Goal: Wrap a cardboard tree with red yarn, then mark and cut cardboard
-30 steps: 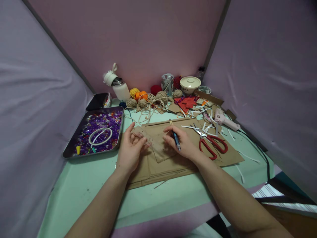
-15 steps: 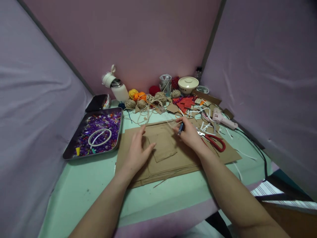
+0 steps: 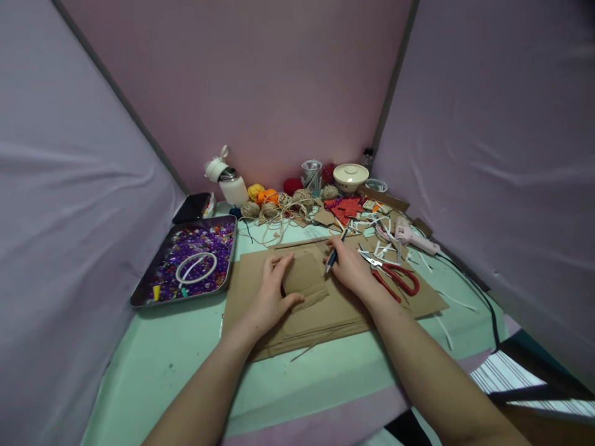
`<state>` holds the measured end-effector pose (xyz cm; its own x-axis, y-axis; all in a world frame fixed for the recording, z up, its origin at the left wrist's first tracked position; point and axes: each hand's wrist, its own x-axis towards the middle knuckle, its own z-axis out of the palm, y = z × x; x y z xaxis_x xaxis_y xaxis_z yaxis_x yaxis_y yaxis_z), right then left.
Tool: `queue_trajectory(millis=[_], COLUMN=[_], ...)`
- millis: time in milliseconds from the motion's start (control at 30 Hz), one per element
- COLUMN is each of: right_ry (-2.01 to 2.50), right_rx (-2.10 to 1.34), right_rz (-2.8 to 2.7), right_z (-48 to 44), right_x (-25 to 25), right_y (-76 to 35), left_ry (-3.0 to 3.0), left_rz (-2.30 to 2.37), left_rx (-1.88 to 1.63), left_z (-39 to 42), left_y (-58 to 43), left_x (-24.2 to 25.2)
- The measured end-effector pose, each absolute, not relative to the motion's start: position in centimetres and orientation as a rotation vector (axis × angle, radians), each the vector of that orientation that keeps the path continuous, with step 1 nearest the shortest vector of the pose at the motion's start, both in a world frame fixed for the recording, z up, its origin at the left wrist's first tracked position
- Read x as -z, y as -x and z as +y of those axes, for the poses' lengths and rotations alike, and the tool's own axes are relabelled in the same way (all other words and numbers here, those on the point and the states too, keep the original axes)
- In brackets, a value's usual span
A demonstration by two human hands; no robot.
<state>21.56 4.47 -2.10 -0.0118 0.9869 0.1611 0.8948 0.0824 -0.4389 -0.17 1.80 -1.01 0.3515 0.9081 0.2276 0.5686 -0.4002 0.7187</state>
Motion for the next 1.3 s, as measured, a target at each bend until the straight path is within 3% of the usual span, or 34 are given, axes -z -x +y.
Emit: queue_trajectory(millis=[233,533,900,1133,1300], right_ry=[1.886,1.768,1.676,1.635,1.926], right_rx=[-0.14,-0.147,-0.148,-0.061,-0.007], right_rz=[-2.02,-2.119,-2.169,-1.982,-1.829], right_z=[4.4,3.7,3.5,1.2,-3.2], right_x=[2.3,2.4,2.1,-1.0,-1.5], right_y=[-21.2,-20.3,-20.0,-22.1,-27.0], left_ry=[-1.616,-1.187,-1.008,-0.96,-0.929], left_rz=[1.116,1.011,1.006,1.13,1.091], left_rx=[-1.089,-1.108,-1.163,-1.154,-1.154], left_z=[1.8,2.0,3.2,3.7,3.6], left_y=[-0.1,0.1,1.0,1.0,1.1], left_x=[0.4,-0.2,0.6,1.2,1.2])
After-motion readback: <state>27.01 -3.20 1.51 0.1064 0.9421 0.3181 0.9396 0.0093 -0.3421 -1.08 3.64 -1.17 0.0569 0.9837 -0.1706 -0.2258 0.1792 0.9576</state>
